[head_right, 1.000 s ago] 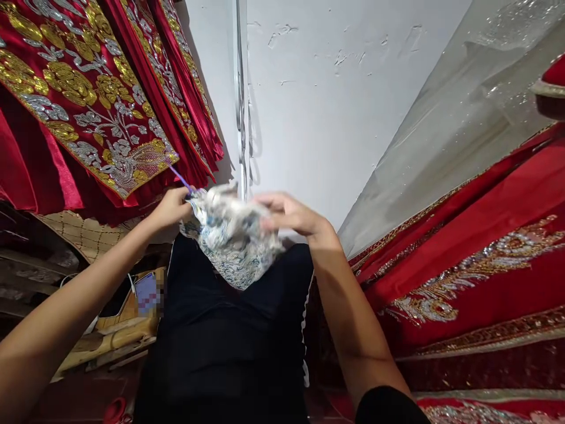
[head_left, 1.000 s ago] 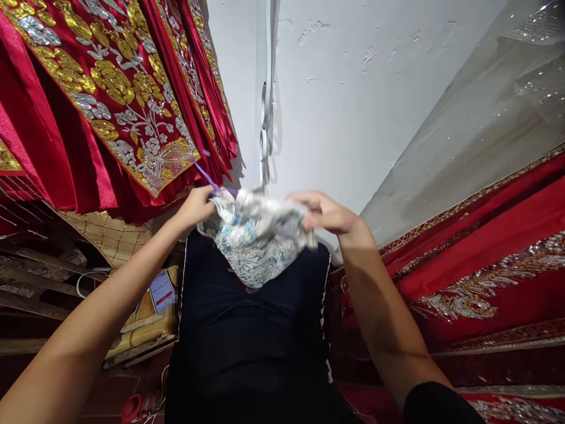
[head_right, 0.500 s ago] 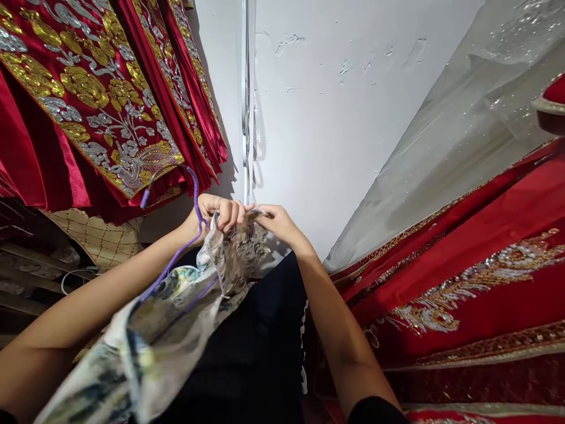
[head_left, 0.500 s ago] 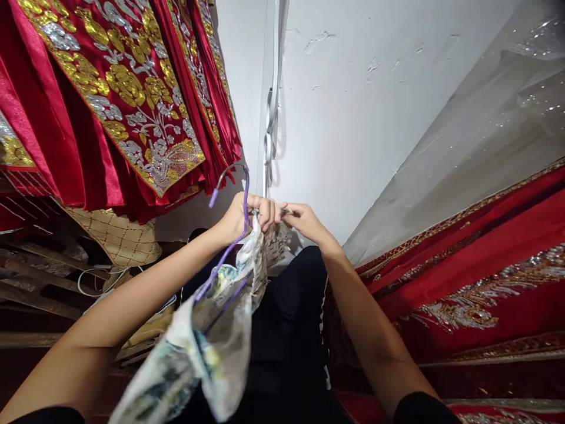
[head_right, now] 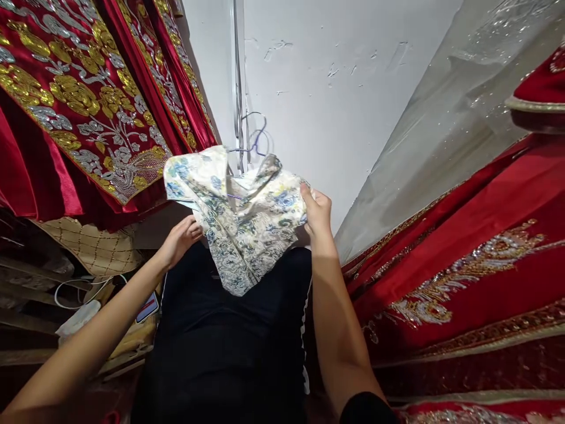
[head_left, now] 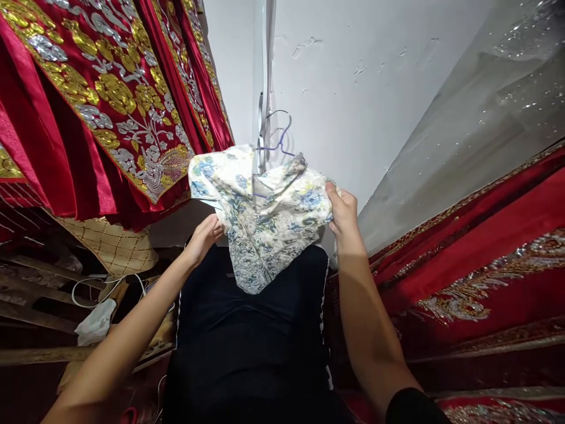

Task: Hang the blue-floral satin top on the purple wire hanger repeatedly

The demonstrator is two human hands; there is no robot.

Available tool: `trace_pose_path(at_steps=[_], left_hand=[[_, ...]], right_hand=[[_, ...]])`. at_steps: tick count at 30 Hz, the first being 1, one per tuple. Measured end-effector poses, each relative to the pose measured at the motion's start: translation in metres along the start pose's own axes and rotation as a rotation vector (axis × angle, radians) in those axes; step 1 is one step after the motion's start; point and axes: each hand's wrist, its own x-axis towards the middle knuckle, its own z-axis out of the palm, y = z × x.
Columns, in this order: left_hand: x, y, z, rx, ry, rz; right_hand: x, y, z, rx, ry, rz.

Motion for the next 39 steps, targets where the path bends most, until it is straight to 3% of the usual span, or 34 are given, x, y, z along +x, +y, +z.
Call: trace_pose_path(at_steps=[4,8,11,13,16,17,18,19,20,23,24,25,28,31,34,37,39], left_hand=[[0.001,-0.019,0.013,0.052,0.177,0.129],[-0.006,-0.047,0.022,0.037,0.373,0.178],[-0.015,-0.068,0.027,0.015,0.408,0.116],[-0.021,-0.079,0.03,-0.014,0.404,0.077],[-0.027,-0.09,0.03,-0.032,0.399,0.004],[-0.029,-0.091,0.03,-0.038,0.394,-0.032],[-0.03,-0.092,0.031,-0.048,0.388,-0.066],[-0.032,-0.093,0.031,-0.061,0.384,-0.092],[-0.033,-0.093,0.033,-0.073,0.384,-0.105],[-0.038,-0.091,0.04,-0.105,0.425,-0.07],[-0.039,-0.09,0.043,-0.119,0.437,-0.055],[-0.04,-0.089,0.045,-0.134,0.445,-0.048],[-0.043,-0.086,0.052,-0.174,0.456,-0.065],[-0.046,-0.087,0.053,-0.146,0.451,-0.023],[-0.05,-0.092,0.051,0.118,0.611,0.184],[-0.056,-0.094,0.054,0.513,0.822,0.419],[-0.057,-0.091,0.059,0.656,0.753,0.533]], right_hand=[[-0.009,-0.017,0.026,-0.013,0.038,0.001],[-0.033,-0.013,0.015,0.001,-0.028,0.086],[-0.049,0.007,0.004,-0.005,0.024,0.096],[-0.062,0.021,0.006,-0.035,0.203,0.037],[-0.085,0.037,0.025,-0.18,0.674,-0.103],[-0.093,0.039,0.034,-0.229,0.765,-0.132],[-0.101,0.04,0.044,-0.256,0.761,-0.137],[-0.107,0.04,0.053,-0.256,0.646,-0.109],[-0.112,0.039,0.063,-0.237,0.427,-0.046],[-0.124,0.036,0.093,-0.173,-0.412,0.203],[-0.127,0.035,0.102,-0.166,-0.574,0.249],[-0.13,0.034,0.11,-0.161,-0.646,0.268],[-0.137,0.032,0.125,-0.105,-0.567,0.253],[-0.137,0.033,0.123,0.01,-0.494,0.282],[-0.134,0.035,0.114,0.083,-0.392,0.35],[-0.134,0.035,0.112,0.09,-0.429,0.421],[-0.137,0.032,0.116,0.098,-0.488,0.449]])
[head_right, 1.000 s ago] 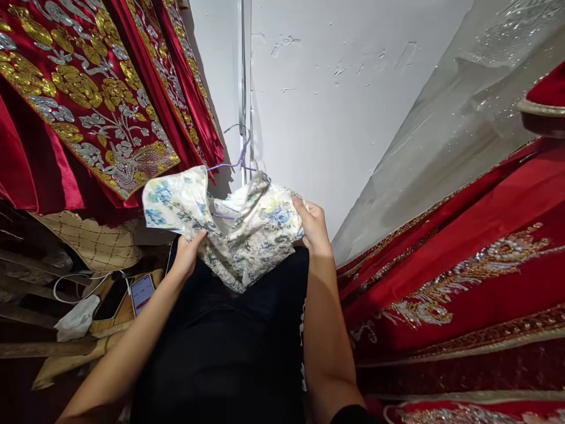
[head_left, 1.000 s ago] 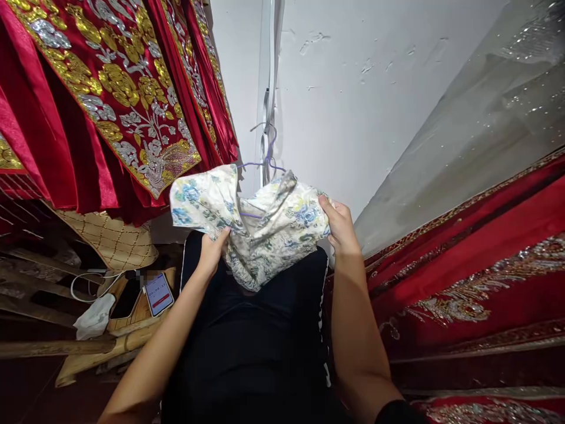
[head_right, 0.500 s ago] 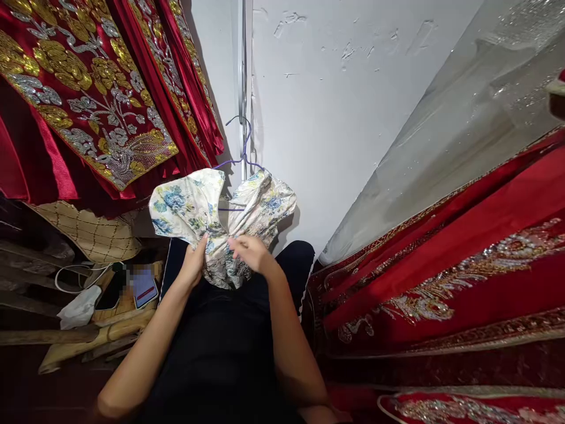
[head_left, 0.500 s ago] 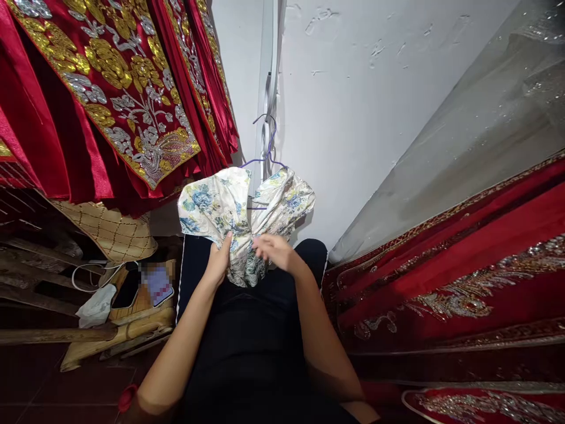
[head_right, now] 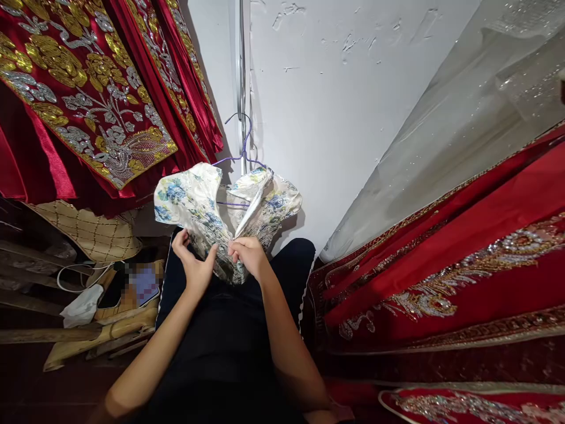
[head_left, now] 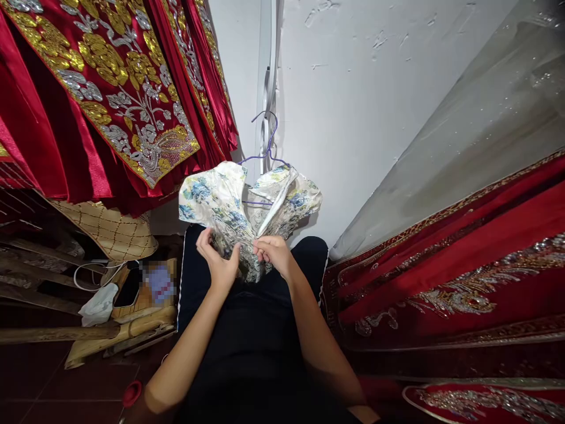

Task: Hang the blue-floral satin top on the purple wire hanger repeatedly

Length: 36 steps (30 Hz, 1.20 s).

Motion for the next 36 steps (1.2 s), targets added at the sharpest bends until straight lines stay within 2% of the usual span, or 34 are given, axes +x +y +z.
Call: trace_pose_path(at_steps=[2,5,8,14,17,19,21,22,24,25,26,30,33,36], left_hand=[[0.0,0.009,0.004,-0.066,-0.22,0.073],[0.002,0.022,0.012,-0.207,-0.533,-0.014],[0.004,0.028,0.017,-0.222,-0.612,-0.058],[0.004,0.022,0.02,0.026,-0.759,0.092],[0.014,0.017,0.025,0.084,-0.84,0.175],[0.033,0.019,0.029,0.076,-0.887,0.192],[0.06,0.03,0.03,-0.006,-0.871,0.212],[0.076,0.038,0.03,-0.08,-0.822,0.241],[0.107,0.059,0.03,-0.235,-0.625,0.31],[0.121,0.071,0.03,-0.256,-0.537,0.349],[0.133,0.082,0.03,-0.236,-0.495,0.393],[0.156,0.114,0.031,-0.097,-0.505,0.556],[0.161,0.118,0.027,-0.122,-0.402,0.525],[0.172,0.095,0.016,-0.263,-0.143,0.333]], right_hand=[[-0.002,-0.002,0.006,0.008,-0.047,0.008],[-0.002,-0.007,0.009,0.05,-0.069,0.007],[0.005,-0.024,-0.001,0.143,0.024,-0.021],[0.045,-0.096,-0.026,0.332,0.158,-0.261],[0.056,-0.124,-0.023,0.324,0.231,-0.354],[0.053,-0.129,-0.017,0.262,0.24,-0.39],[0.047,-0.127,-0.011,0.179,0.215,-0.415],[0.043,-0.125,-0.008,0.144,0.203,-0.43],[0.036,-0.122,-0.005,0.094,0.197,-0.459],[0.034,-0.122,-0.004,0.078,0.2,-0.473],[0.033,-0.122,-0.004,0.068,0.205,-0.488],[0.038,-0.117,-0.005,0.038,0.25,-0.53],[0.045,-0.093,-0.005,-0.024,0.355,-0.456],[0.045,-0.059,-0.002,-0.034,0.412,-0.297]])
